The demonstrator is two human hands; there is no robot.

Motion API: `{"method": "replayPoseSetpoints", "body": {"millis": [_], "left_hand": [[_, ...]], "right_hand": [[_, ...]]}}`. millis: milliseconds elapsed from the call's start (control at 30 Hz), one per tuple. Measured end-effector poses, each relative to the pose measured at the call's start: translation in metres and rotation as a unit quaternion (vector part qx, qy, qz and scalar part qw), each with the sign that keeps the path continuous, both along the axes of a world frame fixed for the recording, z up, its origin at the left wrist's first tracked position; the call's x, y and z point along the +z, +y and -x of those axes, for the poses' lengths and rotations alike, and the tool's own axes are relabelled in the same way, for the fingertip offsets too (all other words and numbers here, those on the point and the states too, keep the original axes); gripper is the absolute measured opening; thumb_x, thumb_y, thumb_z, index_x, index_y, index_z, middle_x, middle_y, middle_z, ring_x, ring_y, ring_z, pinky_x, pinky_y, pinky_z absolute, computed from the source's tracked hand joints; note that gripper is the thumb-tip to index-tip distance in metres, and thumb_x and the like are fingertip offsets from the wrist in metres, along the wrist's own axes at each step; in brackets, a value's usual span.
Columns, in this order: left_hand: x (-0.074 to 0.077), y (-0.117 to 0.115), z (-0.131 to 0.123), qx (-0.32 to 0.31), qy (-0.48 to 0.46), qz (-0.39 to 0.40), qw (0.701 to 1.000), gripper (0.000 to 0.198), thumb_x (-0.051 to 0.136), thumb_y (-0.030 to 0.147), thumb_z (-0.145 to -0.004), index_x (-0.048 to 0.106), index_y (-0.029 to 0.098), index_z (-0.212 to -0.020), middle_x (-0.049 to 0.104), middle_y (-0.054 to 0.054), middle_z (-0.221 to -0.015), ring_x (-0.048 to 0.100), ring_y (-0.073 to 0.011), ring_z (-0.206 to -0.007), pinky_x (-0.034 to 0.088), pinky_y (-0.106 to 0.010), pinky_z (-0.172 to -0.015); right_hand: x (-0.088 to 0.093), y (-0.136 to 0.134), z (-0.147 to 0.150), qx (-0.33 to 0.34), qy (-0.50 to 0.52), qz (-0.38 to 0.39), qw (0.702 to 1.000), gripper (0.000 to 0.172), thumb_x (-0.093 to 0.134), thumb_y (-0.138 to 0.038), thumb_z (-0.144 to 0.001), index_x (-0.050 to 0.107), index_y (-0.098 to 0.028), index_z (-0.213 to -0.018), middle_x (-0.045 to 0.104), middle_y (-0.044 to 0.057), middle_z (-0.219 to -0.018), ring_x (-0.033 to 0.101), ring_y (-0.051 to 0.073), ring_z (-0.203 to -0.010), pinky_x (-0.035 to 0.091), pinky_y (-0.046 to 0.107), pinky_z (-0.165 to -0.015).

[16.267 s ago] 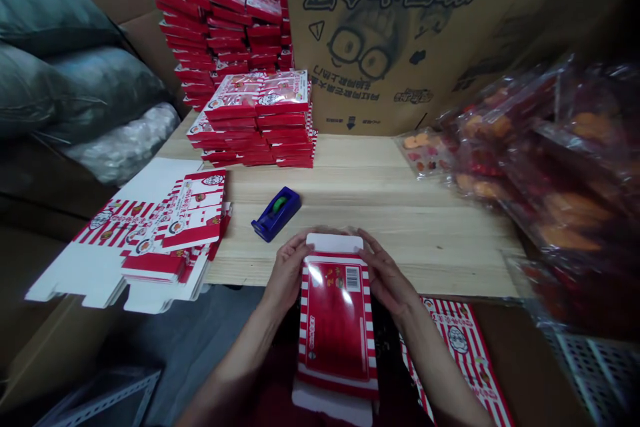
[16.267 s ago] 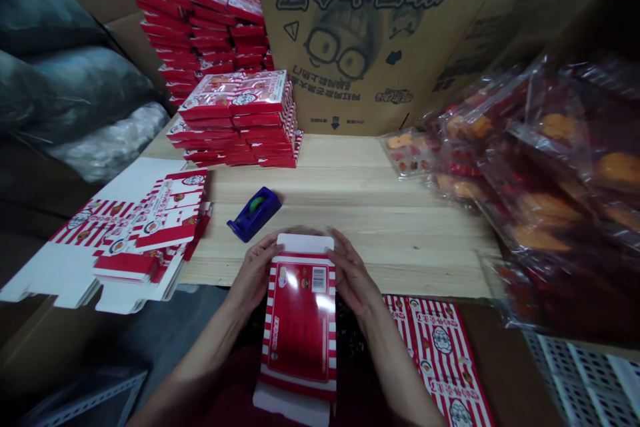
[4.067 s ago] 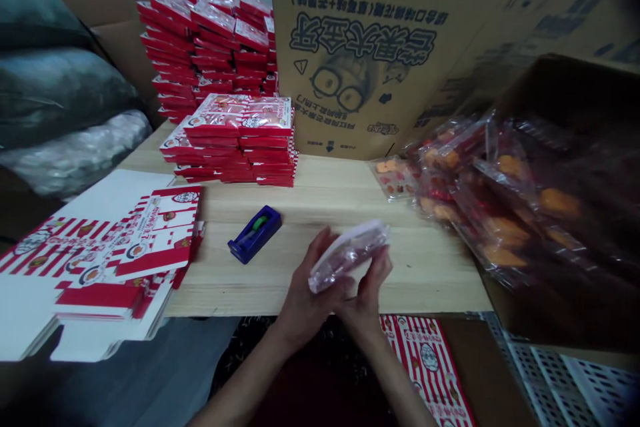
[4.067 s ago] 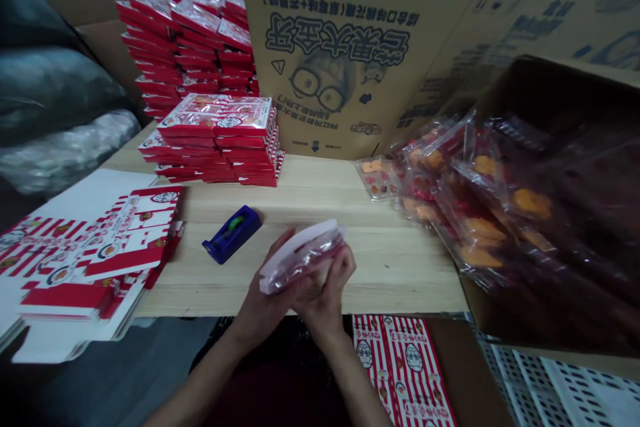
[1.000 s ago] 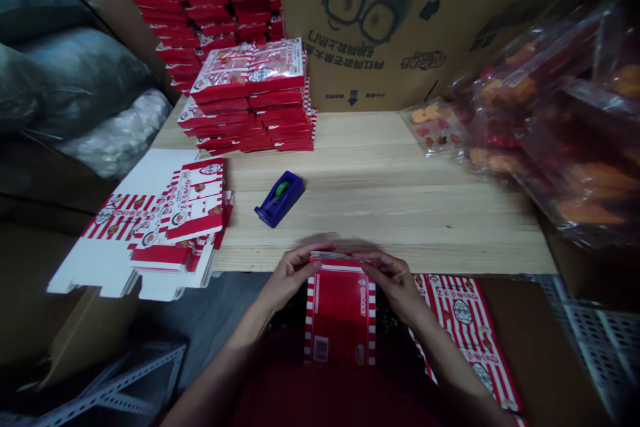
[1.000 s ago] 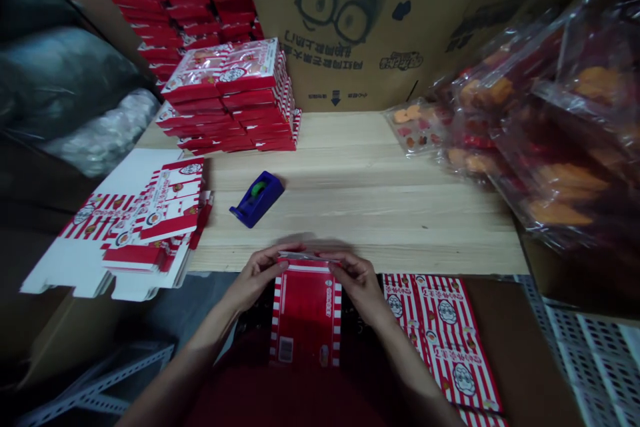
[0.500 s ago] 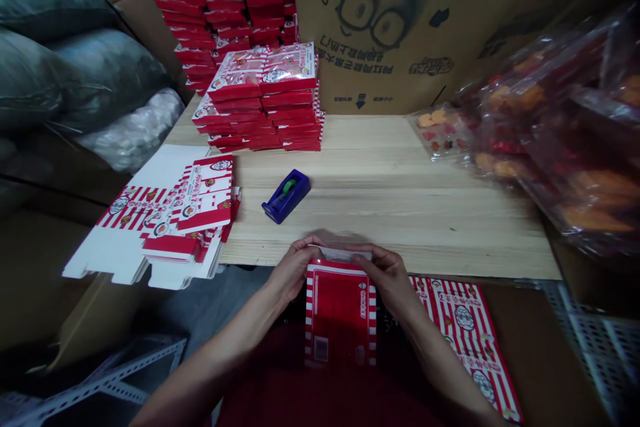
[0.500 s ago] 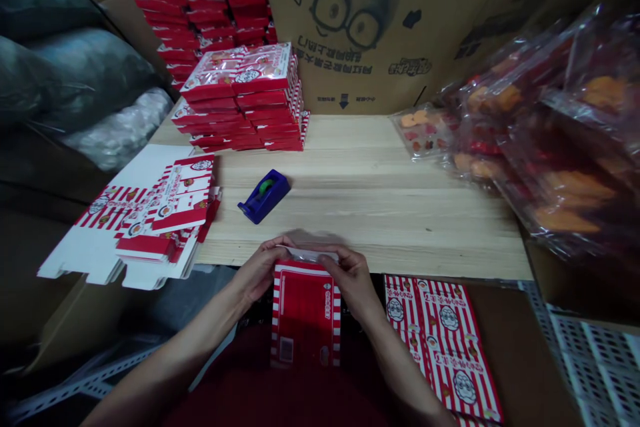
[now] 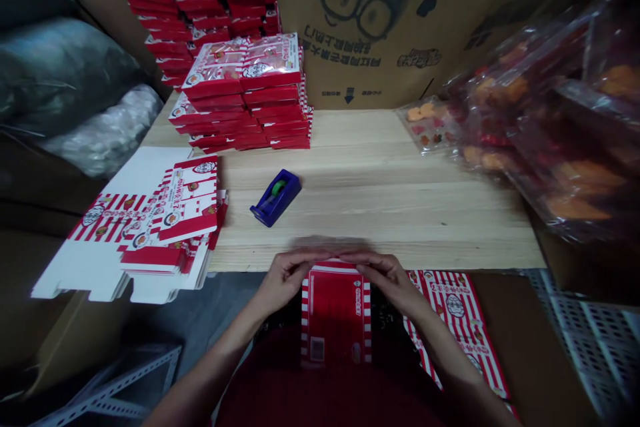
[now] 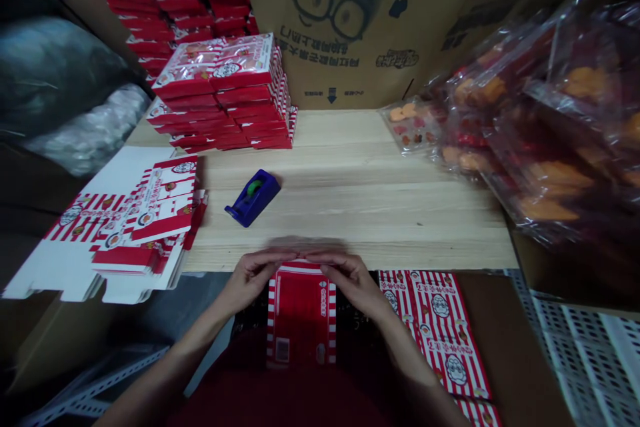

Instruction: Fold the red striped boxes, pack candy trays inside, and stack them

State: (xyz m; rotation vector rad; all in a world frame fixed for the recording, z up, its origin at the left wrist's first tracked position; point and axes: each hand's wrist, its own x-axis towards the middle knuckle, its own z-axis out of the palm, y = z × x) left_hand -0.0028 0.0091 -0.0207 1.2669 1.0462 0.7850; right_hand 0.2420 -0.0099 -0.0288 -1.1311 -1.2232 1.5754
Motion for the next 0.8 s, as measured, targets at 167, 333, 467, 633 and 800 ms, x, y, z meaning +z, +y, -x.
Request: {"method": "replayPoseSetpoints", "body": {"millis": [167, 333, 467, 633, 800], "left_hand": [[0.001, 0.001, -0.004, 0.019, 0.002, 0.006, 1.0, 0.019, 0.071, 0.022, -0.088, 0.085, 0.024, -0.101, 0.082, -0.009, -0.108, 0.075, -0.026, -0.106, 0.053, -0.037, -0.1], [0.006, 0.001, -0.004, 0.029, -0.001, 0.019, 0.999, 0.019, 0.069, 0.025, -0.089, 0.085, 0.025, -0.099, 0.083, -0.008, -0.103, 0.076, -0.0265, -0.104, 0.053, -0.041, -0.103], [0.023, 0.014, 0.009, -0.115, 0.012, 0.013, 0.993, 0.022, 0.066, 0.03, -0.094, 0.083, 0.026, -0.108, 0.082, -0.009, -0.111, 0.074, -0.0283, -0.111, 0.051, -0.045, -0.106], [0.034, 0.033, 0.011, -0.176, 0.026, 0.016, 0.984, 0.028, 0.066, 0.031, -0.095, 0.079, 0.026, -0.119, 0.081, -0.01, -0.115, 0.075, -0.0259, -0.102, 0.056, -0.038, -0.092], [0.031, 0.042, 0.003, -0.154, 0.045, -0.041, 0.986, 0.021, 0.073, 0.025, -0.087, 0.083, 0.027, -0.105, 0.083, -0.005, -0.093, 0.075, -0.0248, -0.085, 0.057, -0.033, -0.077]], "right_hand": [[0.001, -0.001, 0.003, -0.012, -0.01, -0.013, 1.0, 0.019, 0.073, -0.043, -0.09, 0.083, -0.035, -0.104, 0.082, 0.004, -0.112, 0.073, 0.028, -0.113, 0.05, 0.05, -0.108], [0.002, 0.0, 0.002, -0.001, -0.013, -0.012, 1.0, 0.021, 0.075, -0.042, -0.089, 0.082, -0.034, -0.107, 0.082, 0.004, -0.112, 0.073, 0.027, -0.114, 0.049, 0.052, -0.11], [0.009, 0.009, -0.006, 0.055, -0.014, 0.001, 0.998, 0.02, 0.071, -0.042, -0.093, 0.081, -0.036, -0.109, 0.082, 0.002, -0.112, 0.075, 0.025, -0.11, 0.048, 0.053, -0.111], [0.023, 0.025, -0.012, 0.159, 0.004, 0.038, 0.987, 0.028, 0.071, -0.036, -0.092, 0.076, -0.035, -0.119, 0.077, 0.001, -0.128, 0.07, 0.025, -0.123, 0.046, 0.053, -0.114], [0.026, 0.031, -0.011, 0.13, 0.038, 0.101, 0.986, 0.027, 0.081, -0.035, -0.083, 0.081, -0.028, -0.109, 0.084, 0.005, -0.105, 0.078, 0.026, -0.099, 0.058, 0.046, -0.094]]}}
